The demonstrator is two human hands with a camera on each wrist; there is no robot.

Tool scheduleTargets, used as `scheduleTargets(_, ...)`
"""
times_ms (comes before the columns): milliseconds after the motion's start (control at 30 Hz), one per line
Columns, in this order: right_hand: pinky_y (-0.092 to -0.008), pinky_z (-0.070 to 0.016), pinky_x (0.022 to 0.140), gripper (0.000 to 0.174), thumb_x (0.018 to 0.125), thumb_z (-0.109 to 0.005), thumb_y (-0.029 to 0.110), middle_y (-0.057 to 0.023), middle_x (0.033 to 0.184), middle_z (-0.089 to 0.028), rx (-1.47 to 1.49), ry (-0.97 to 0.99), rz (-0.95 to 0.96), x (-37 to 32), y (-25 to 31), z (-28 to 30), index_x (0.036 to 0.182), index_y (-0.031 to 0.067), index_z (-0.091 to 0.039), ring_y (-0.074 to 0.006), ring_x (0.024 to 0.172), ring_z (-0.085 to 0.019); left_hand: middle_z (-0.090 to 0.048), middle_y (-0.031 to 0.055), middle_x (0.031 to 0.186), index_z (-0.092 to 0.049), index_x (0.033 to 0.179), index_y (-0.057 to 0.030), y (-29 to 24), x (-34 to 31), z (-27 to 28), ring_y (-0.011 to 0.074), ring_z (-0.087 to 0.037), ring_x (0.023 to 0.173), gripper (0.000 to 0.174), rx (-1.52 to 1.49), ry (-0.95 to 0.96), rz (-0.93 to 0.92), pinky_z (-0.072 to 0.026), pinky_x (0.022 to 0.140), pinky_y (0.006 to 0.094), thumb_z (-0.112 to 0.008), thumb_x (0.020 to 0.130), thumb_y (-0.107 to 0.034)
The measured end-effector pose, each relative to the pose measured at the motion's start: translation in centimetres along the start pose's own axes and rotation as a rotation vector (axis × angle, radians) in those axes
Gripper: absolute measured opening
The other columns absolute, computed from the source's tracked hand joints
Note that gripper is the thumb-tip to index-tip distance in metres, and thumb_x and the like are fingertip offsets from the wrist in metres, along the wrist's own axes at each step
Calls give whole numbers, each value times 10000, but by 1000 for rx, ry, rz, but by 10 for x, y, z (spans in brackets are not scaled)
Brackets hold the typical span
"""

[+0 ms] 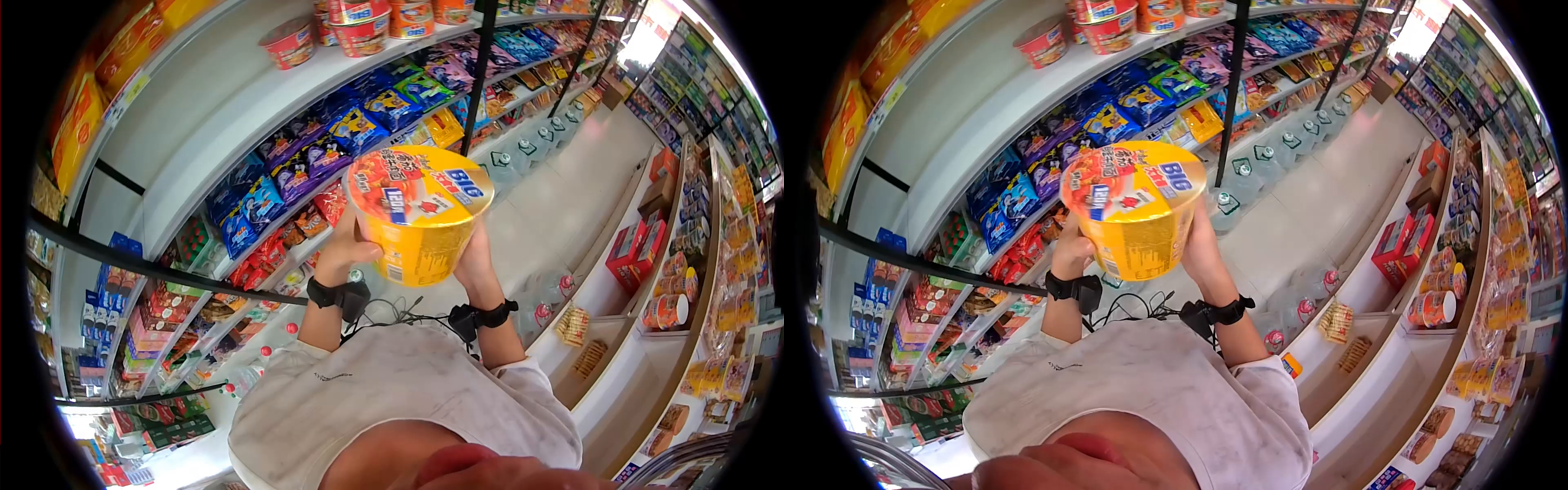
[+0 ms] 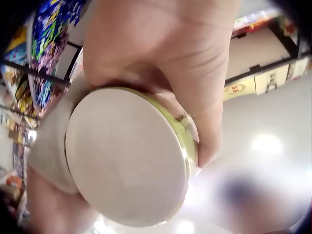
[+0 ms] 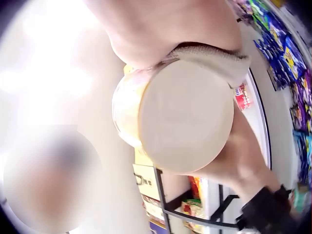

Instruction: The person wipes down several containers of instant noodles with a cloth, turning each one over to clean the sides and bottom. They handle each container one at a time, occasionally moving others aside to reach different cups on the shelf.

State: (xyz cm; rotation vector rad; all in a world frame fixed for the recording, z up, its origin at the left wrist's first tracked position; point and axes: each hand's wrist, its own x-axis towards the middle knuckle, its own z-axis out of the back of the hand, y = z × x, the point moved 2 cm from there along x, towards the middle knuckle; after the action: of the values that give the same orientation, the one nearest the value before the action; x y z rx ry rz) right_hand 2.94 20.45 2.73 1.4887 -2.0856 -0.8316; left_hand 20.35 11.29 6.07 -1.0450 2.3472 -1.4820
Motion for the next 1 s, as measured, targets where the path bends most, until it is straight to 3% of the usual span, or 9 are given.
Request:
scheduleTargets(100,-332,-374,1095,540,1084,-286,415,-56,1432,-498,115,-75,44,-1,15,17,1467,47,-385,-188,1307,-482,-402,130,1498,-297,1502,9,-7,42,-21,232,-397,1381,1034,376,98,-197,-316,1143,379,-883,675,-201)
scheduleTargets(167,-324,-352,1109,549,1086,-281,416,-63,1435,-493,72,-116,193,-2,24,25,1468,35,-384,-185,1320,-464,-422,159,1476,-306,1504,6,-4,48,-30,258,-403,1385,977,424,-91,-199,-324,1147,407,-868,728,-182)
scheduleTargets(333,-339,-302,1145,553,1080,-296,422,-75,1506,-414,-123,-225,377,-20,-6,56,1497,61,-341,-190,1386,-394,-474,138,1418,-343,1447,-7,13,37,-62,228,-479,1313,1101,649,-107,-230,-401,1094,399,-970,561,-194)
scheduleTargets(400,-341,-277,1159,569,1077,-297,430,-72,1521,-393,-169,-232,446,-31,-1,35,1508,59,-324,-191,1417,-349,-488,123,1410,-344,1434,-13,7,32,-59,216,-494,1295,1145,493,-76,-102,-416,1076,388,-990,509,-210)
scheduleTargets(600,-368,-319,1139,533,1071,-325,401,-65,1484,-450,-117,-58,327,-25,17,-29,1462,45,-392,-194,1371,-422,-514,100,1403,-397,1418,-1,-9,2,19,206,-512,1277,1095,256,50,66,-410,1068,384,-976,520,-244)
scheduleTargets(767,-363,-328,1129,530,1069,-349,377,-73,1481,-450,-217,-143,412,-9,-31,-65,1475,37,-376,-200,1367,-426,-489,145,1433,-312,1503,25,-52,-9,50,249,-464,1338,1055,407,-127,-384,-372,1107,387,-905,638,-92)
scheduleTargets(833,-363,-328,1127,548,1067,-362,378,-79,1482,-447,-370,-133,430,-7,-50,-79,1489,29,-353,-203,1368,-424,-513,146,1401,-353,1465,30,-69,-23,57,235,-498,1305,1045,352,-199,-345,-394,1097,392,-933,614,-152)
scheduleTargets(900,-365,-328,1124,573,1064,-373,383,-86,1487,-441,-667,-123,446,-8,-72,-92,1503,19,-325,-208,1368,-422,-534,145,1371,-372,1431,26,-50,-43,78,230,-519,1279,1042,606,-236,-252,-414,1084,388,-950,590,-187)
scheduleTargets(1000,-354,-288,1147,563,1070,-372,345,-119,1521,-387,-491,28,519,-7,-71,-137,1496,-19,-319,-220,1392,-382,-567,136,1318,-387,1388,18,-57,-64,103,227,-547,1244,1048,527,-254,-87,-436,1059,388,-969,556,-239)
